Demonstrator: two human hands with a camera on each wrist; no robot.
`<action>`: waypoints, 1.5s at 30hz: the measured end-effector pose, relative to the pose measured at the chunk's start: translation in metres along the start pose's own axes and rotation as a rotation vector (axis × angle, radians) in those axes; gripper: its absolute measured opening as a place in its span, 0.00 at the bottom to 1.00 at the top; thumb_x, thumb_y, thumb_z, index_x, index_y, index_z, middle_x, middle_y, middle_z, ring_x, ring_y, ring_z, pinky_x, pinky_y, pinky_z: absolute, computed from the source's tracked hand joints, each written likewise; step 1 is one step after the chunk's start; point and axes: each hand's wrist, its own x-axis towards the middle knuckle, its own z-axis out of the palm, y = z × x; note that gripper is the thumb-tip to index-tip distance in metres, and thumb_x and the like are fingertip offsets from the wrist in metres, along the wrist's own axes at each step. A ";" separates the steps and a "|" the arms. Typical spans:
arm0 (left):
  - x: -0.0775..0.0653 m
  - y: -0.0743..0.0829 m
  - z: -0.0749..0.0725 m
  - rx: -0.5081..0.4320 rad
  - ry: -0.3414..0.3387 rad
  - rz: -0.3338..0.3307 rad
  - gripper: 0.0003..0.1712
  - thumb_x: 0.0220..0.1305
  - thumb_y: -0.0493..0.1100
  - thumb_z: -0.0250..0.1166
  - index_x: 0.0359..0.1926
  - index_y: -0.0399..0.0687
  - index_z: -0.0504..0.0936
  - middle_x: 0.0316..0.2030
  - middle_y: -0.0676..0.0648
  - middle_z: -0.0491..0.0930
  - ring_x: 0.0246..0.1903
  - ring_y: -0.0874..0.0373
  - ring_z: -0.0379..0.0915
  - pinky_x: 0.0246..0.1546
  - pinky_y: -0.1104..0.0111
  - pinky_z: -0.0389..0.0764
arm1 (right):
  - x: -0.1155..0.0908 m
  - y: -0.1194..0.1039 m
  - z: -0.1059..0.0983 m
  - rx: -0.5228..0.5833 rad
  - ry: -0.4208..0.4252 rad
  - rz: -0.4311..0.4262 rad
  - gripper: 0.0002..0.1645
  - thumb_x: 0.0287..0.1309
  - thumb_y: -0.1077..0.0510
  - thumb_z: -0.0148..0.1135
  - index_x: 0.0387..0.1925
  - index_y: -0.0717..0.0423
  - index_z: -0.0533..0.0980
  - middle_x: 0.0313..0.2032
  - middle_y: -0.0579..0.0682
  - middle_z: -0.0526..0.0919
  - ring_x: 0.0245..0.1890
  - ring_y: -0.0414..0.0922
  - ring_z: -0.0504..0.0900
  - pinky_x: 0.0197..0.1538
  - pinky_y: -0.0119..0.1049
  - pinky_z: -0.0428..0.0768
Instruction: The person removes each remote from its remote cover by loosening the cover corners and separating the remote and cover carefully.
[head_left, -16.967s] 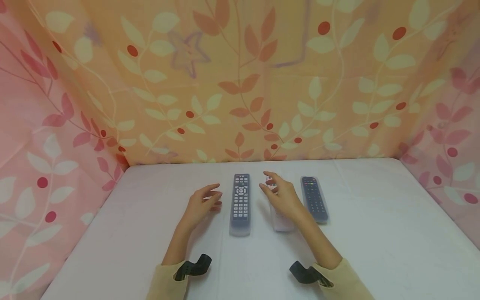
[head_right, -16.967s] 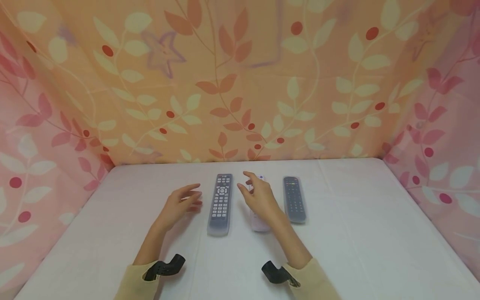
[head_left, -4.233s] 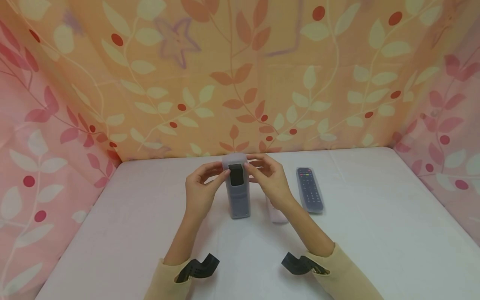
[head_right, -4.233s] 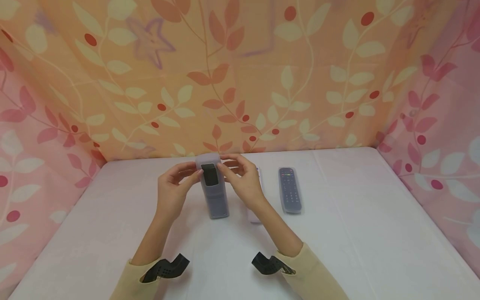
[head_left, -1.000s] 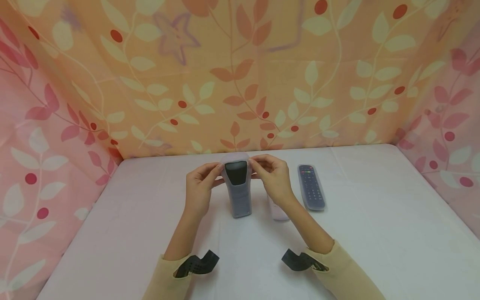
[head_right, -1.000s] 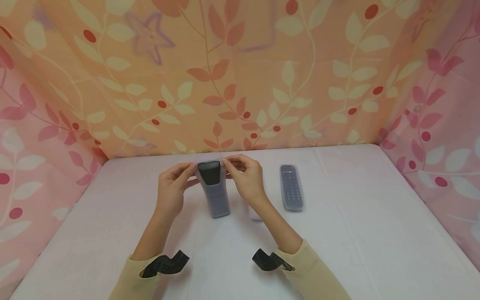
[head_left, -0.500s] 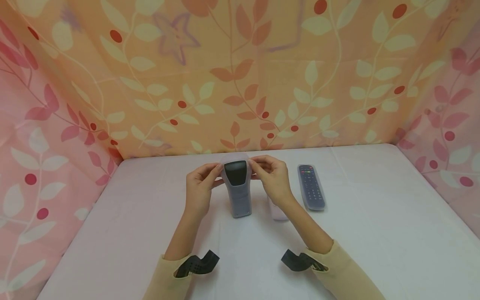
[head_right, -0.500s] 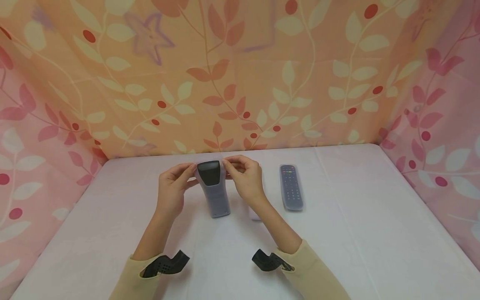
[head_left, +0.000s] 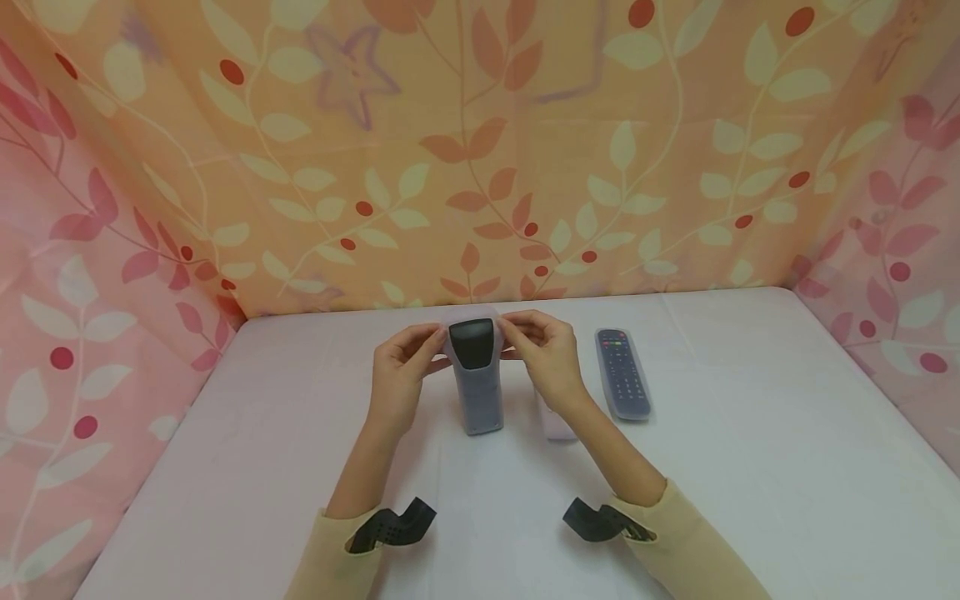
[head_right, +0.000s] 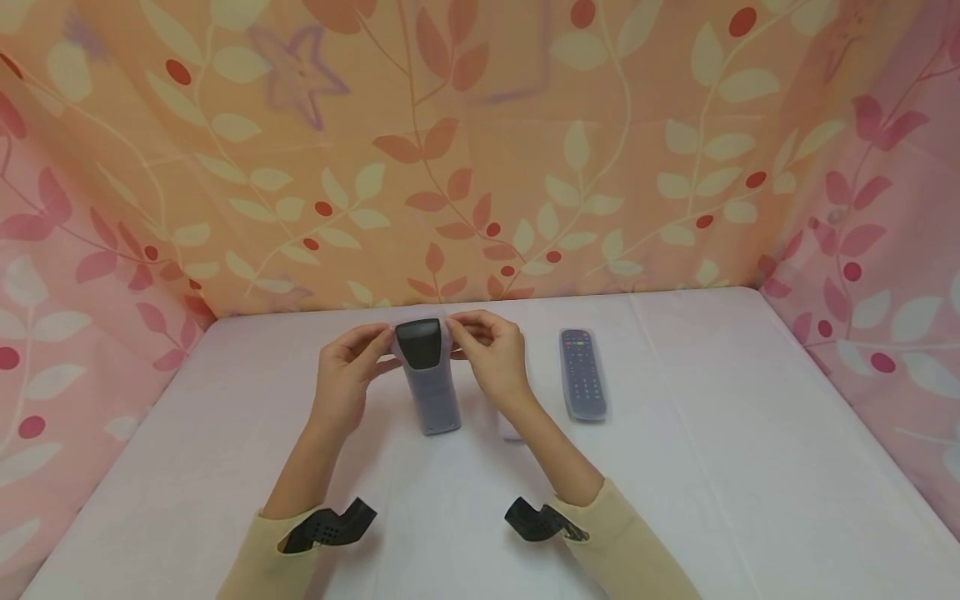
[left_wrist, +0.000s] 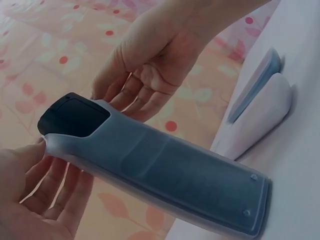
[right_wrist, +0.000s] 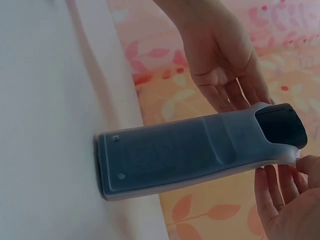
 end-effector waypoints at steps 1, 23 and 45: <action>0.000 0.000 -0.001 0.001 -0.016 -0.004 0.13 0.73 0.29 0.64 0.53 0.20 0.81 0.33 0.57 0.86 0.35 0.62 0.85 0.42 0.66 0.90 | 0.000 0.000 0.000 0.003 -0.001 0.000 0.11 0.70 0.67 0.66 0.49 0.73 0.83 0.37 0.60 0.89 0.31 0.38 0.87 0.39 0.36 0.90; 0.005 0.000 -0.014 0.009 -0.160 -0.039 0.16 0.72 0.26 0.63 0.56 0.18 0.79 0.38 0.55 0.87 0.40 0.61 0.87 0.47 0.62 0.89 | 0.001 0.008 -0.010 0.022 -0.142 0.017 0.12 0.70 0.71 0.63 0.50 0.78 0.80 0.42 0.60 0.88 0.36 0.38 0.88 0.45 0.42 0.90; 0.002 -0.015 -0.019 0.012 -0.167 -0.026 0.16 0.73 0.26 0.62 0.57 0.17 0.78 0.39 0.55 0.87 0.40 0.61 0.86 0.46 0.61 0.90 | 0.006 0.013 -0.017 -0.040 -0.280 0.014 0.14 0.73 0.69 0.61 0.54 0.75 0.79 0.46 0.65 0.87 0.39 0.40 0.88 0.48 0.45 0.90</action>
